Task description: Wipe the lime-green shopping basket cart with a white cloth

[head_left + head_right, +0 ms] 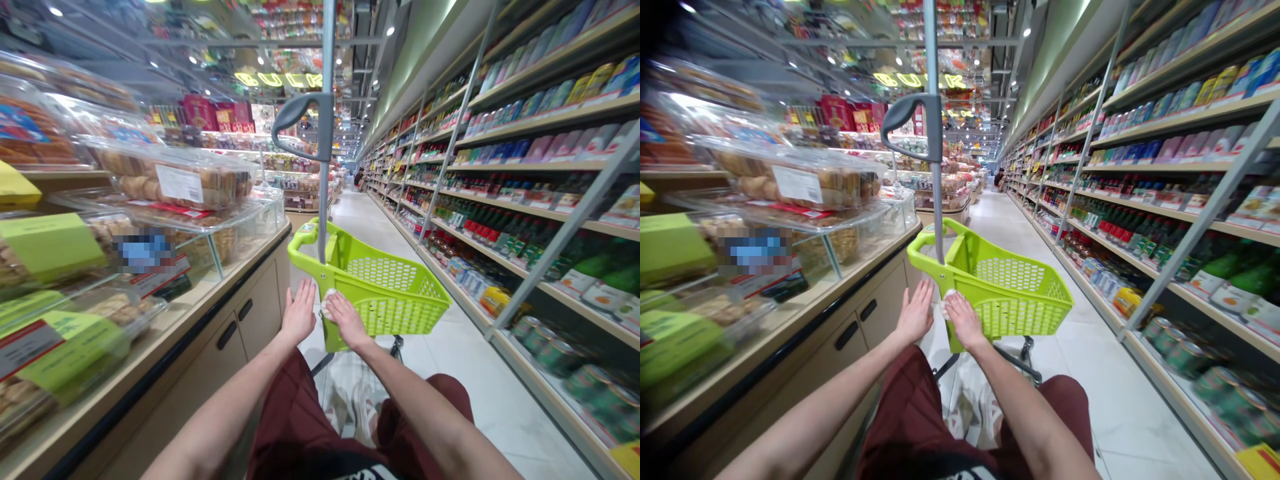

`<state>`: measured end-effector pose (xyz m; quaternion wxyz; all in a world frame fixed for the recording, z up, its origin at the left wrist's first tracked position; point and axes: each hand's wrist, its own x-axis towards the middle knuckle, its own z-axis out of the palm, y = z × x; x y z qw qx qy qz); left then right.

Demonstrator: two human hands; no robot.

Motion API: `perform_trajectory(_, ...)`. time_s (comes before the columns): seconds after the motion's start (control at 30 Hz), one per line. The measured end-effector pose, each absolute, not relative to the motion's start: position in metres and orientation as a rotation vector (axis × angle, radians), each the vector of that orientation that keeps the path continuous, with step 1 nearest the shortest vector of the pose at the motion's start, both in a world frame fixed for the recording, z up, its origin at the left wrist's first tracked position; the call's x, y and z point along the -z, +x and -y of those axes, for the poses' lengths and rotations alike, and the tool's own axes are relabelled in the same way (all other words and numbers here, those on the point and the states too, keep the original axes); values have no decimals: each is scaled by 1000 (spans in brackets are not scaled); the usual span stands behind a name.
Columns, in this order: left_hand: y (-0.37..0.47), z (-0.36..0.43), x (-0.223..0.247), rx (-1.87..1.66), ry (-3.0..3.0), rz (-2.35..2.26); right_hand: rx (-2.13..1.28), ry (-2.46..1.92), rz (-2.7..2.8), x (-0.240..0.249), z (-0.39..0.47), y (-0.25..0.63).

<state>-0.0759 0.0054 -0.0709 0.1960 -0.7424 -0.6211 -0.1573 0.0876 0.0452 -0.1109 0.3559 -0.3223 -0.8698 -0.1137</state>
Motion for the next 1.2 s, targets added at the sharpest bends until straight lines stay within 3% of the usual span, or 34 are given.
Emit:
perform_trajectory(0.3,-97,-31,9,548,-1964,1740,300,-892,2003,40,-78,59)
perform_trajectory(0.47,-103,-50,-14,512,-2036,1724,326,-925,2038,57,-91,70)
perform_trajectory(0.7,-99,-49,-8,598,-1987,1691,388,-1011,1956,88,-104,128)
perform_trajectory(1.0,-79,-33,-9,550,-1962,1725,196,-1087,1910,88,-117,142)
perform_trajectory(1.1,-72,-27,-11,560,-1986,1696,166,-1045,1880,64,-114,138)
perform_trajectory(1.2,-66,-23,-16,581,-2028,1631,280,-878,1800,2,-103,120)
